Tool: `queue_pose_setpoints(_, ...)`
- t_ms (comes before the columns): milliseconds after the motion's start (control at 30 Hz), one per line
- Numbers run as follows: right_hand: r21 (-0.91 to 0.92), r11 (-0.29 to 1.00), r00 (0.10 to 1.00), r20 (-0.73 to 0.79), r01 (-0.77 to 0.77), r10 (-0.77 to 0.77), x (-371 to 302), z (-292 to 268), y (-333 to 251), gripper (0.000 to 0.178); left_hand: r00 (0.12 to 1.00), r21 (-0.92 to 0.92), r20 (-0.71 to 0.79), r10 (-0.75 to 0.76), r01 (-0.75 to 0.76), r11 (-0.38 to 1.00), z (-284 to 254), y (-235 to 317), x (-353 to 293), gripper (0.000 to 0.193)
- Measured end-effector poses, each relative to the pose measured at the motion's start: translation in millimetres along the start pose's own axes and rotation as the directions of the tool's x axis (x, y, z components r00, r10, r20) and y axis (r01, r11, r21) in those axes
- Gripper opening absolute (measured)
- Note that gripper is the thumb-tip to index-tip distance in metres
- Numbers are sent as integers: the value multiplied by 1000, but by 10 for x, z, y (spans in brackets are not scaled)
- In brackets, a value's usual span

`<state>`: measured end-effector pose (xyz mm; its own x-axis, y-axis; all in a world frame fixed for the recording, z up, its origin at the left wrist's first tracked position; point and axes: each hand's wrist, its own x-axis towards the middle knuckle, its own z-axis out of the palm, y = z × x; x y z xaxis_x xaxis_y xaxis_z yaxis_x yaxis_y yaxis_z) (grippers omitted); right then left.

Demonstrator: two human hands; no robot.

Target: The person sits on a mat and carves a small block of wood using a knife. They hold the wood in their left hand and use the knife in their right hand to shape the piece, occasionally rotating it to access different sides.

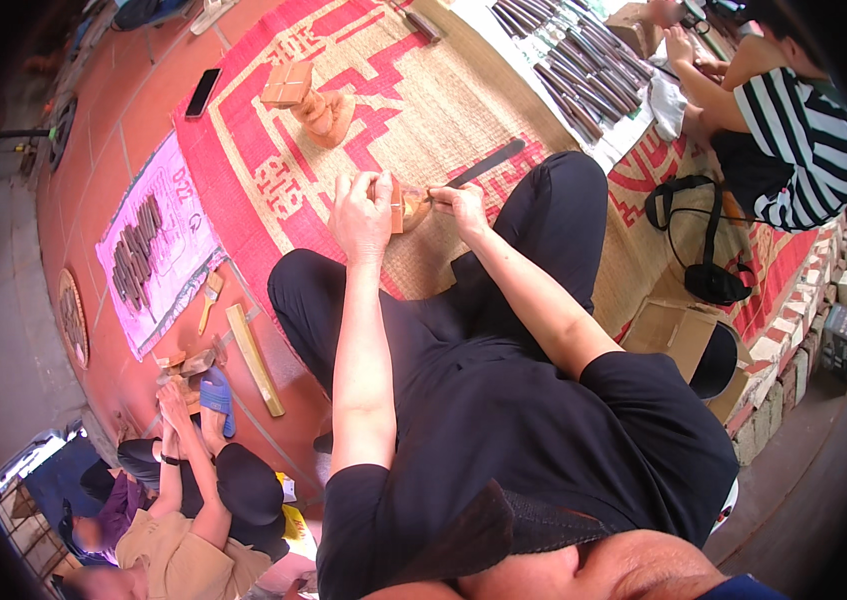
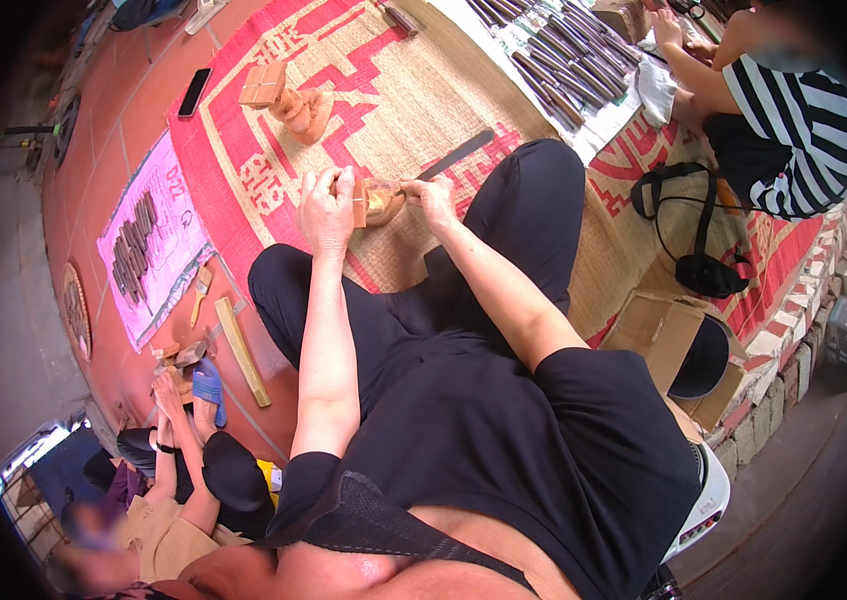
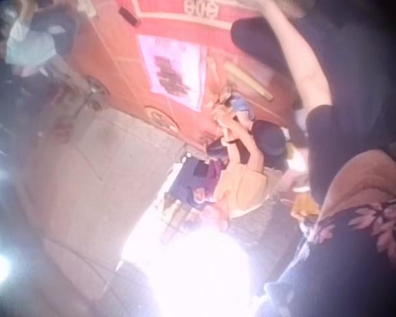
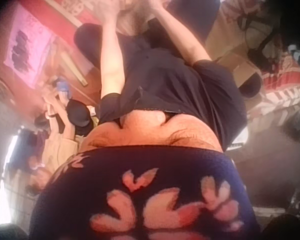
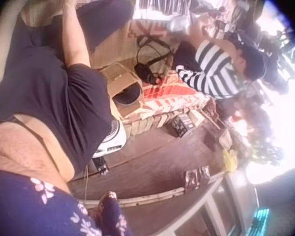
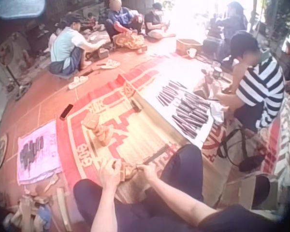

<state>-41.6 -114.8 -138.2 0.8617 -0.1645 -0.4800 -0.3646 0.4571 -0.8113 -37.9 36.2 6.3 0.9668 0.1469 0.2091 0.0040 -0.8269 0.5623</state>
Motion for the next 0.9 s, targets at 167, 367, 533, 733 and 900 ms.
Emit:
queue_pose_setpoints(167, -203, 979, 997, -64, 33, -47, 57, 7, 133, 18, 1000, -10, 0, 10, -10, 1000, 26, 26, -2, 24)
queue_pose_setpoints(367, -13, 999, 998, -42, -41, 40, -14, 8, 3, 18, 1000, 6, 7, -15, 15, 1000, -16, 11, 5, 23)
queue_pose_setpoints(533, -246, 969, 999, -38, -22, 13, 81, -11, 122, 18, 1000, 2, 3, -4, 4, 1000, -14, 45, 9, 24)
queue_pose_setpoints(733, 4, 1000, 999, -39, -28, 28, -58, 16, -8, 20, 1000, 1, 8, -18, 18, 1000, -24, 26, 4, 24)
queue_pose_setpoints(900, -114, 993, 1000, -28, 3, -6, -61, 65, -47, 16, 1000, 18, -13, 11, -11, 1000, -28, 39, -1, 26)
